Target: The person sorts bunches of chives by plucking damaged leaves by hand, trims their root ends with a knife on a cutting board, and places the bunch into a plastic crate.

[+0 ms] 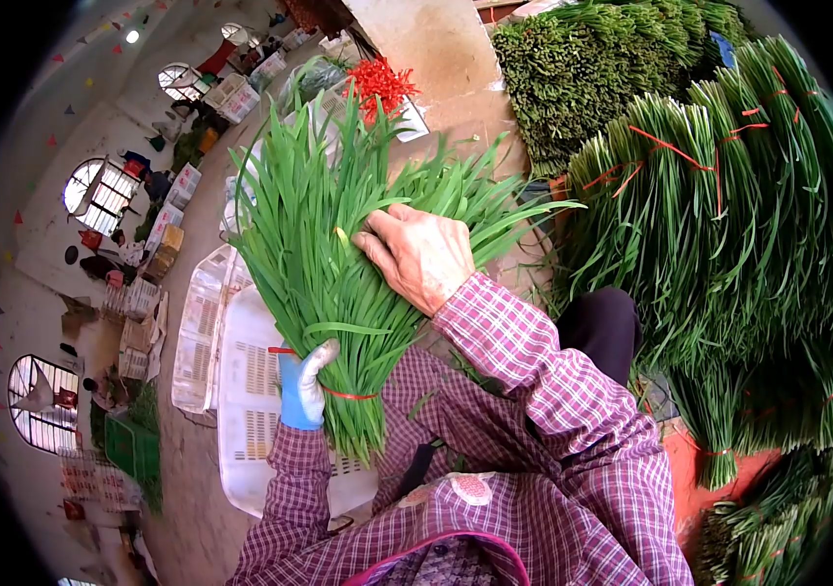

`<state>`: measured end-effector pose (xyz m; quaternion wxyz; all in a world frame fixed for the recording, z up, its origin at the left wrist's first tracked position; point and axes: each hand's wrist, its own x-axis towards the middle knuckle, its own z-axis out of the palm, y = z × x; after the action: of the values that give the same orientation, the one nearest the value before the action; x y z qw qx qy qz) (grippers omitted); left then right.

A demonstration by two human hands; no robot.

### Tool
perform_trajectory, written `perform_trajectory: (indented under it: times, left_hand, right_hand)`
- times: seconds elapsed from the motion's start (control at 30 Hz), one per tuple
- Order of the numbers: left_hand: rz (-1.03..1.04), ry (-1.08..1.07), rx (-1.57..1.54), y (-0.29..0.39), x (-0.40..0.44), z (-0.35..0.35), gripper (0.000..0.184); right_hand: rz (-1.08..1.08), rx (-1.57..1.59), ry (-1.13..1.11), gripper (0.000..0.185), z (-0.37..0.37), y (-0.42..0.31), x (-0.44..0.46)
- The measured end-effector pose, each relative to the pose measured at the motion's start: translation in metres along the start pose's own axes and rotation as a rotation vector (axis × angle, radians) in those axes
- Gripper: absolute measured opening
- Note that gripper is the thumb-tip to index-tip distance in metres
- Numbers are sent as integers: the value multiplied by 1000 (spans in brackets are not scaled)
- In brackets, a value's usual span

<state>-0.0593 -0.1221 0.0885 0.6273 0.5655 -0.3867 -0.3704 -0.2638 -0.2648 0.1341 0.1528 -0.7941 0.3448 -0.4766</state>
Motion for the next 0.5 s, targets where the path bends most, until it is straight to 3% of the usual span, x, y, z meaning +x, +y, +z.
perform_trajectory:
  times: [0.2, 0.33, 0.5]
  left_hand:
    - [5, -13, 65, 7, -3, 5, 34]
    - [47, -24, 91, 9, -2, 7, 32]
    - [46, -30, 151, 9, -2, 5, 33]
  right_hand:
    - [59, -149, -53, 34, 5, -2, -3]
    - [63, -17, -99, 32, 2, -1, -3]
    - [110, -33, -316, 28, -5, -4, -1]
